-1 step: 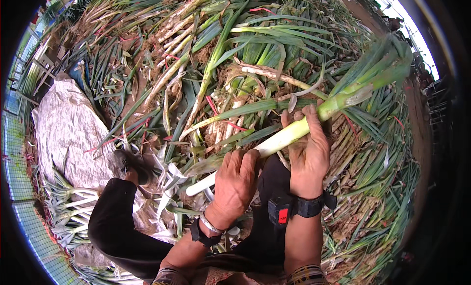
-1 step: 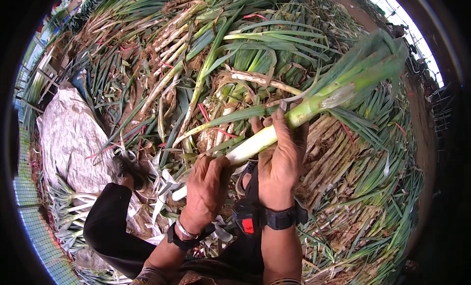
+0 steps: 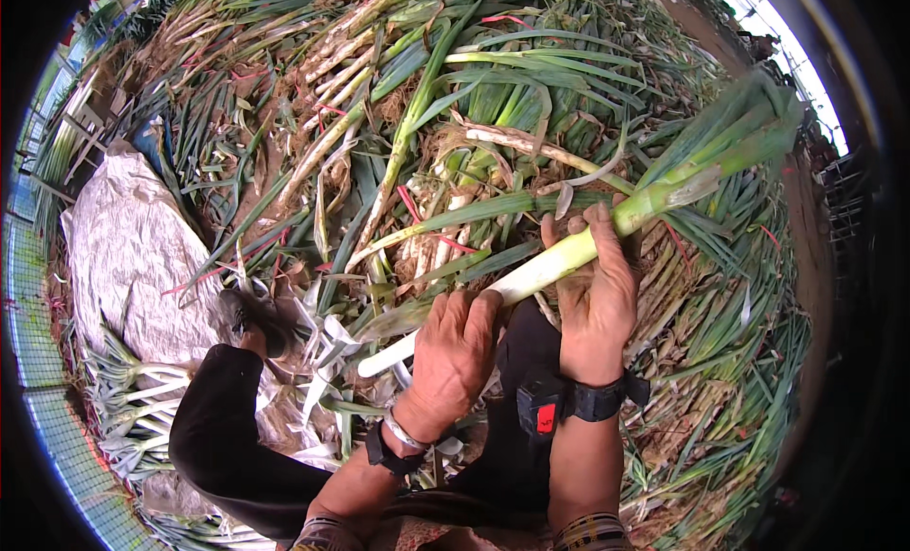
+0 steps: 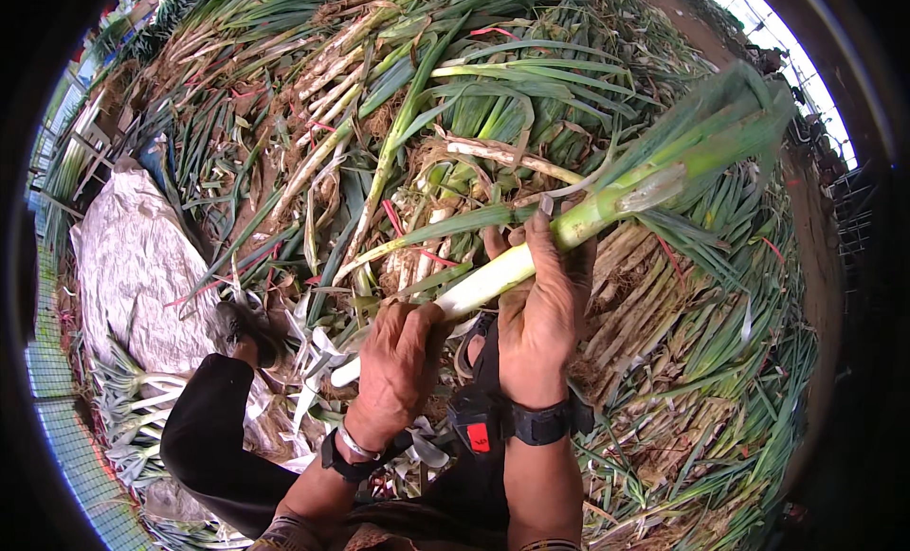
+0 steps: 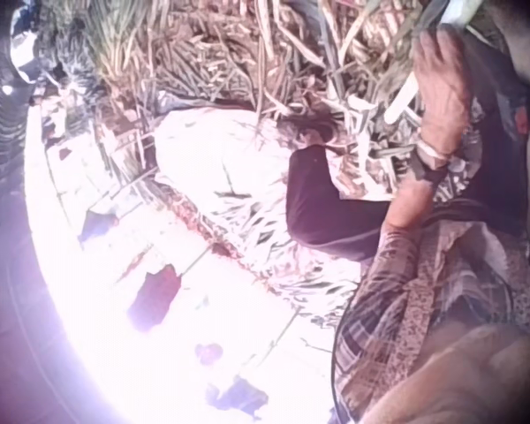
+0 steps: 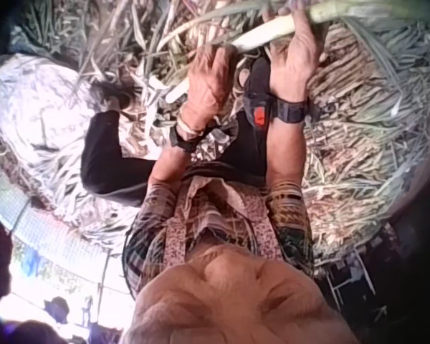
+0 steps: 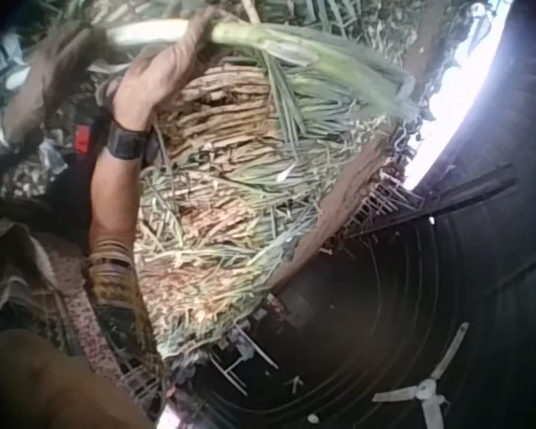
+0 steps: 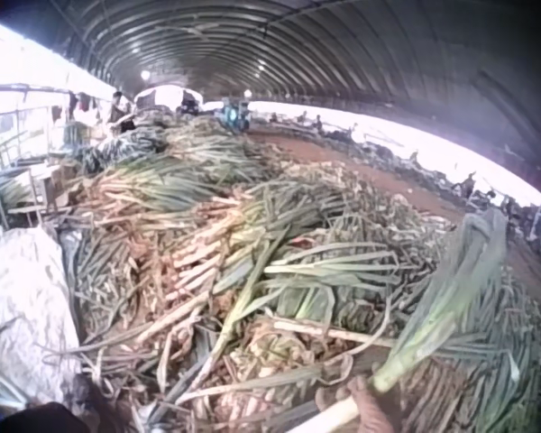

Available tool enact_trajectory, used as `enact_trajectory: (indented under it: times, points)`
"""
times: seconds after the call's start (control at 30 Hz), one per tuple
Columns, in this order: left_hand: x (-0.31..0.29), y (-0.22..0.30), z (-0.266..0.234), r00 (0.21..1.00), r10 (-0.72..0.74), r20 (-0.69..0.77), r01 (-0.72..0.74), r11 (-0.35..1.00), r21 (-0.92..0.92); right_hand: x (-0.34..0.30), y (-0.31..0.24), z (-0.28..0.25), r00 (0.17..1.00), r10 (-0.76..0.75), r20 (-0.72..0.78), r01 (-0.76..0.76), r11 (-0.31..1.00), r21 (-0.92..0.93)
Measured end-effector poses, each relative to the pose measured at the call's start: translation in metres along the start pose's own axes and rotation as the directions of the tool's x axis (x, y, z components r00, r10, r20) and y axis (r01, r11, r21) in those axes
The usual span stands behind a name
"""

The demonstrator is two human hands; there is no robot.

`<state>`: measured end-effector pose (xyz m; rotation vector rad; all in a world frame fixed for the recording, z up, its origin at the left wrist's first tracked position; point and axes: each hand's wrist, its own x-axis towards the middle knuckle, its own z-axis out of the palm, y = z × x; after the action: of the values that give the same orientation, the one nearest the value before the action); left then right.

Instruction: The person peels the outer layers from leeks by hand, discards the scraps, and places the cleaned leeks onto a pile. They then gather a bundle of leeks and secure them together by tying a pink plastic strip around the stalks.

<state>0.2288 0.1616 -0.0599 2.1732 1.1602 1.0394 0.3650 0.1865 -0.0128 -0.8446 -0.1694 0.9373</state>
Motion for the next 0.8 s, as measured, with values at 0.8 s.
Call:
enact_trajectory:
  times: [0.8]
  points:
    - [-0.228,0.038,-0.304,0.811,-0.455,-0.368,0.033,0.663,-0.748,0.032,0.029,-0.032,0.936,0.316,0.152,-0.347,0.899,0.266]
